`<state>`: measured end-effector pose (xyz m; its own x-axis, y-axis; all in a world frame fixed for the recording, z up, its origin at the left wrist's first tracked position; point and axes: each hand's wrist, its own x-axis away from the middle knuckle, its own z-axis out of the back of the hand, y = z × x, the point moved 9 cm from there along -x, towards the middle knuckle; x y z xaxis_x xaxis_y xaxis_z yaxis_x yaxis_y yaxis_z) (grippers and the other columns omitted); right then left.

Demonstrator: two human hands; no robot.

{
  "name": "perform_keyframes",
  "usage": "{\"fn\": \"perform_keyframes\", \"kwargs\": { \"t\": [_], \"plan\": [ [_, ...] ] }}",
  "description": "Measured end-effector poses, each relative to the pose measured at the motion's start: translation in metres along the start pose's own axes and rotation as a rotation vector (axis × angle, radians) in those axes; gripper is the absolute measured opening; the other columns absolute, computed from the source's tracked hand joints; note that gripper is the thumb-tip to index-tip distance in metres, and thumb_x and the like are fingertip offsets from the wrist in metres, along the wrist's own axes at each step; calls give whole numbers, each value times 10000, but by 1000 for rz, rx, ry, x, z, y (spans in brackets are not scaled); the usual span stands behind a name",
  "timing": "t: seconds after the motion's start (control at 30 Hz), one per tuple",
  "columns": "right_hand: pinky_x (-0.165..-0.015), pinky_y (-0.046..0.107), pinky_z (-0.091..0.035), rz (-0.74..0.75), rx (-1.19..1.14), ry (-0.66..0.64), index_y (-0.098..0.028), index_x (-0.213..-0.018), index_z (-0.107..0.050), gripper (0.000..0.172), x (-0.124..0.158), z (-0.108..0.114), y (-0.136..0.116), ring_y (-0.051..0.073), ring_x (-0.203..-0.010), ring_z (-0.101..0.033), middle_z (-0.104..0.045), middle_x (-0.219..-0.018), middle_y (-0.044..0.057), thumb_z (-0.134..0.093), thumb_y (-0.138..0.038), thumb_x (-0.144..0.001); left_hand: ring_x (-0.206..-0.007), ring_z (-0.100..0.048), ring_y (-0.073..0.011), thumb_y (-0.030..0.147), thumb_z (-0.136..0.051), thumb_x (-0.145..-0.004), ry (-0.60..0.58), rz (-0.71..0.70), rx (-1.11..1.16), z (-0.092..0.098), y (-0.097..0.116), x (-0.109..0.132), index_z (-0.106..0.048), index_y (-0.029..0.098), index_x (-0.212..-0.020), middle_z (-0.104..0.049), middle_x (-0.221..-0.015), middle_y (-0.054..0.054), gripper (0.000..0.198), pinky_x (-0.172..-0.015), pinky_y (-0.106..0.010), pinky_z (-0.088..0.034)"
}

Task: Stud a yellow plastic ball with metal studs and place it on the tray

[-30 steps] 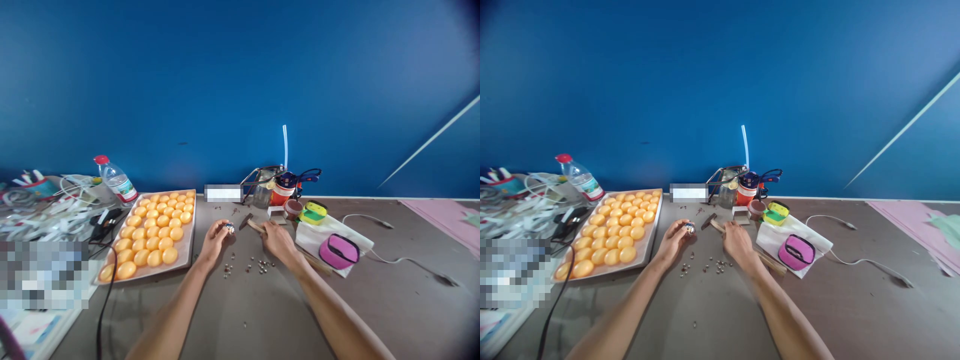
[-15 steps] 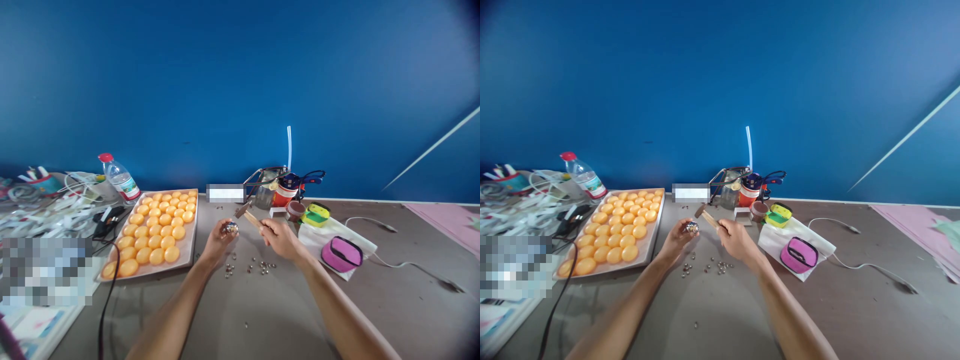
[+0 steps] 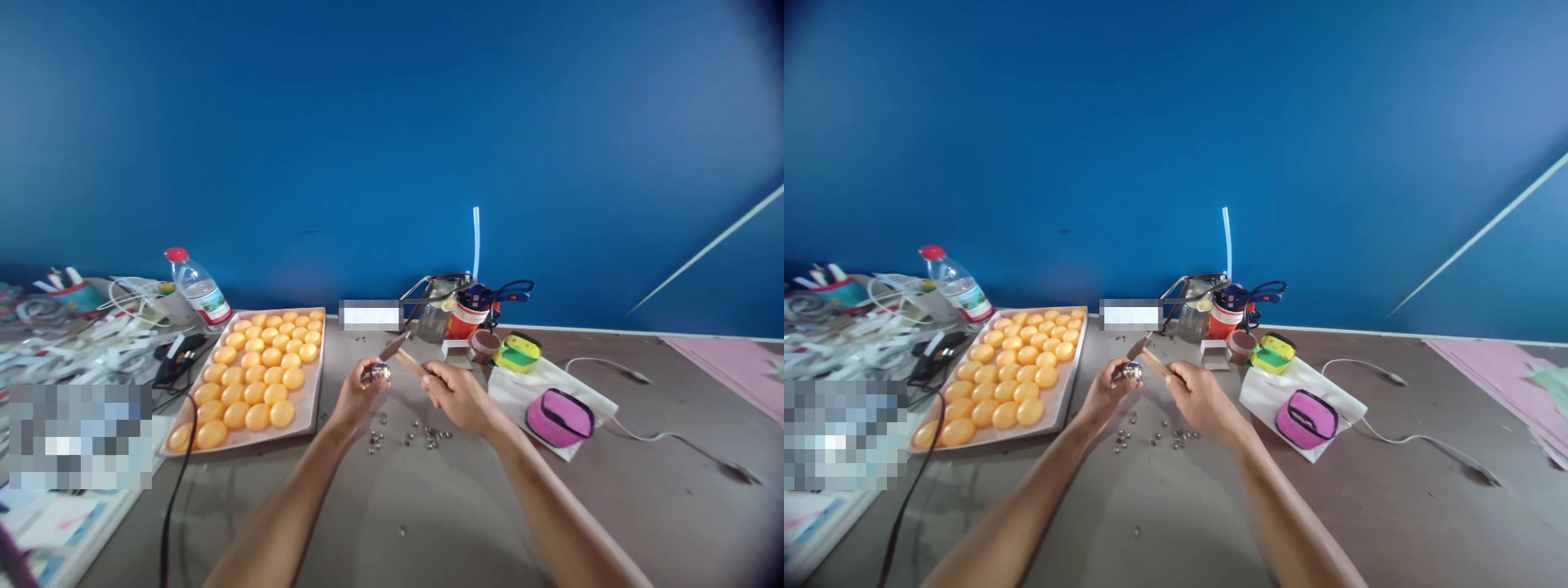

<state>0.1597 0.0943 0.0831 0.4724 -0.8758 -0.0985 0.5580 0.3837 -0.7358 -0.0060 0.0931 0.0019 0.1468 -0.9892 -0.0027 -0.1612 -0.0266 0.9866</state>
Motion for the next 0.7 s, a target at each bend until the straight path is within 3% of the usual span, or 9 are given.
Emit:
{"fn": "perform_keyframes", "kwargs": {
  "t": [0.1, 0.3, 0.5, 0.7],
  "plan": [
    [-526, 218, -271, 2, 93, -14, -184, -677, -503, 180, -2, -3, 0, 102, -531, -419, -497, -564, -25, -398, -230, -816, -734, -597, -118, 264, -711, -634, -9, -13, -39, -1, 1, 0, -580, 162, -992, -623, -944, -44, 395, -707, -251, -484],
    [-522, 211, -284, 9, 21, 31, -186, -718, -511, 194, 1, 4, -7, 102, -536, -435, -498, -563, -30, -383, -262, -841, -793, -613, -152, 268, -693, -642, 26, 0, -73, 0, 5, 3, -572, 163, -1012, -628, -953, -57, 404, -722, -267, -490],
    [-536, 219, -281, 13, 169, 15, -179, -663, -516, 199, -2, -5, -4, 102, -542, -425, -495, -586, -20, -396, -210, -819, -687, -608, -113, 277, -712, -636, 9, -6, -50, -1, 5, 3, -568, 171, -975, -622, -903, -23, 383, -668, -241, -472],
    [-598, 218, -347, -58, 145, 185, -165, -849, -588, 173, -8, 13, 22, 129, -632, -521, -608, -733, 28, -430, -231, -826, -685, -627, -120, 328, -715, -645, 55, 23, 90, 4, 2, 2, -542, 177, -1003, -619, -925, -32, 425, -718, -277, -485]
  ]
}}
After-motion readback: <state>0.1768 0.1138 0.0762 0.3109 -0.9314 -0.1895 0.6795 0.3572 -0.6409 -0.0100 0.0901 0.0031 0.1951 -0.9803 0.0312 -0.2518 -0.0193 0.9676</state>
